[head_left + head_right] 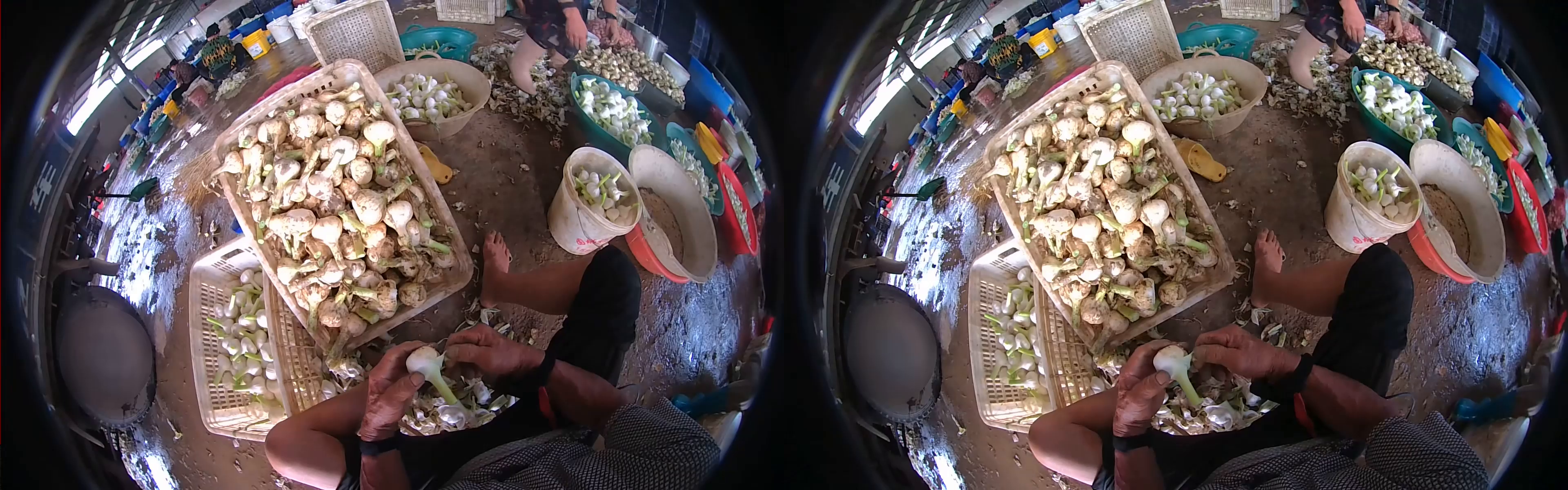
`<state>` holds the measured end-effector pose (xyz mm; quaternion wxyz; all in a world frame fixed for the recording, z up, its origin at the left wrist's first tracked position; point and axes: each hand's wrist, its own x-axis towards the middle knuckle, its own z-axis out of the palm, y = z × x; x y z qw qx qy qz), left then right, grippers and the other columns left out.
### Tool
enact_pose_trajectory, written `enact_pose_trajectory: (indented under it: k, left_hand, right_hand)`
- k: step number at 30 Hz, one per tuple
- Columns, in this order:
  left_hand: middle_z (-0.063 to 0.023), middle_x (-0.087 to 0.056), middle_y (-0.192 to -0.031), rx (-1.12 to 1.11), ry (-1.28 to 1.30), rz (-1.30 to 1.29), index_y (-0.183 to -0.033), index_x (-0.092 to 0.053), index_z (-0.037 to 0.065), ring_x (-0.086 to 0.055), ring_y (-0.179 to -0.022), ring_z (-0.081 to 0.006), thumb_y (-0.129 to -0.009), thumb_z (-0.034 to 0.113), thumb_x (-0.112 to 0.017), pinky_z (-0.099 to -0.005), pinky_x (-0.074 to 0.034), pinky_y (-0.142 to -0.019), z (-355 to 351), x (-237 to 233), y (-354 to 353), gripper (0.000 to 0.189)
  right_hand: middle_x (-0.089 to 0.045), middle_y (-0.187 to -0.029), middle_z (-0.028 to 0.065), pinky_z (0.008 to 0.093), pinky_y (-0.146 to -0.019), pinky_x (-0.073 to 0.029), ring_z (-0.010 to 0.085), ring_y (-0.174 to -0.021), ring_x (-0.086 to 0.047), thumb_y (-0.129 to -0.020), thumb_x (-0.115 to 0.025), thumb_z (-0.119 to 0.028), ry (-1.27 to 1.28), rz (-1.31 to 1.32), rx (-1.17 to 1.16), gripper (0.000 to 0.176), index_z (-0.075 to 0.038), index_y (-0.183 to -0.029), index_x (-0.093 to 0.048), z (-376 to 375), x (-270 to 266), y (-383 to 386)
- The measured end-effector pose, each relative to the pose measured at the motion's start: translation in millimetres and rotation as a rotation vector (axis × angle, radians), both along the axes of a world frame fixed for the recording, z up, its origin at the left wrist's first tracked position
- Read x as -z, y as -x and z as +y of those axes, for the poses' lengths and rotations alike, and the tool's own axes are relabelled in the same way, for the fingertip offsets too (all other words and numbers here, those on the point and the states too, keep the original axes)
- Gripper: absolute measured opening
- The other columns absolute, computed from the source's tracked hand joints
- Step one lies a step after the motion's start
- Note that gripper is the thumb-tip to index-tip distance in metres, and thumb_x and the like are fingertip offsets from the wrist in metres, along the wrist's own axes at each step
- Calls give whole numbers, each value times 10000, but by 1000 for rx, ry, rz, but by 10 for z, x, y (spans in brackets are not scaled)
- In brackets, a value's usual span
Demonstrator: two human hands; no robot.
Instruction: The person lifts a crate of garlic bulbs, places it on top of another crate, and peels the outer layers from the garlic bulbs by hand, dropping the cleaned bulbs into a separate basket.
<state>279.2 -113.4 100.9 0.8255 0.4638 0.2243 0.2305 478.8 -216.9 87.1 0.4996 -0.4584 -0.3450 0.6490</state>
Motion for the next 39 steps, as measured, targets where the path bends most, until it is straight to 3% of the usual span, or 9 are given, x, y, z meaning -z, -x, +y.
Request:
enact_pose_trajectory:
  k: [3, 6, 16, 18, 19, 22, 32, 35, 39]
  left_hand:
    - [-169, -601, -1224, -6, 34, -18, -1270, -519, -17, -592, -1103, -287, -801, 210, -735, -401, -515, -903, -17, 15, -8, 565]
    - [-137, -598, -1230, -12, 164, -78, -1287, -525, -23, -580, -1122, -233, -798, 116, -738, -359, -425, -1020, -25, 0, 1, 551]
    - [-294, -547, -1245, -20, 367, -213, -1319, -472, 26, -645, -982, -409, -837, 324, -721, -413, -596, -604, -62, 42, 57, 619]
    - [-290, -547, -1261, -27, 457, -366, -1349, -457, 55, -664, -954, -432, -849, 310, -709, -430, -595, -710, -33, 58, 53, 615]
    - [-283, -547, -1265, -33, 494, -441, -1366, -445, 58, -664, -936, -422, -848, 301, -724, -397, -589, -722, -24, 94, 25, 637]
    - [-266, -541, -1283, -146, 494, -406, -1379, -438, 65, -646, -993, -411, -842, 299, -735, -359, -572, -726, 10, 131, 32, 657]
    - [-238, -563, -1222, -665, 287, -850, -1296, -468, -32, -642, -1029, -280, -874, 203, -708, -318, -616, -807, 639, -252, 647, 540]
    - [-208, -584, -1197, -853, 356, -771, -1278, -497, -17, -649, -1007, -247, -898, 266, -678, -308, -604, -786, 671, -278, 882, 507]
    - [-123, -640, -1124, -616, 131, -307, -1247, -573, 67, -640, -897, -219, -791, 351, -741, -340, -557, -738, 357, -155, 511, 563]
  right_hand:
    - [-638, -709, 1, 218, -523, -433, 65, -585, -563, -987, -535, -279, 52, 106, 85, 272, -57, -885, -657, -21, -18, 6]
    - [-642, -711, 15, 226, -521, -433, 89, -580, -573, -981, -524, -275, 91, 150, 109, 272, -62, -854, -635, -24, -89, -17]
    - [-607, -715, 24, 257, -486, -423, 101, -555, -570, -968, -527, -265, 80, 511, 486, 239, -70, -856, -607, 70, 277, -200]
    - [-625, -763, 32, 252, -527, -446, 104, -602, -577, -984, -530, -284, 183, -237, 306, 237, -66, -995, -623, 55, 288, -219]
    - [-648, -828, 80, 317, -623, -507, 203, -713, -645, -973, -532, -265, -111, -505, 5, 268, -63, -1133, -607, -13, 510, -243]
    - [-641, -872, 180, 408, -687, -516, 318, -793, -654, -881, -578, -197, -421, -765, -295, 273, -16, -1083, -602, -89, 632, 42]
    - [-656, -842, 191, 422, -677, -524, 368, -776, -660, -909, -578, -243, -233, -853, -119, 270, -24, -1059, -622, 71, 822, -29]
    - [-662, -802, 181, 418, -650, -522, 365, -737, -662, -909, -587, -218, -202, -787, 206, 226, -28, -1023, -629, 192, 905, -103]
    - [-659, -825, 214, 419, -660, -519, 387, -758, -658, -890, -634, -193, -242, -778, 520, 255, -9, -1064, -604, 546, 500, -145]
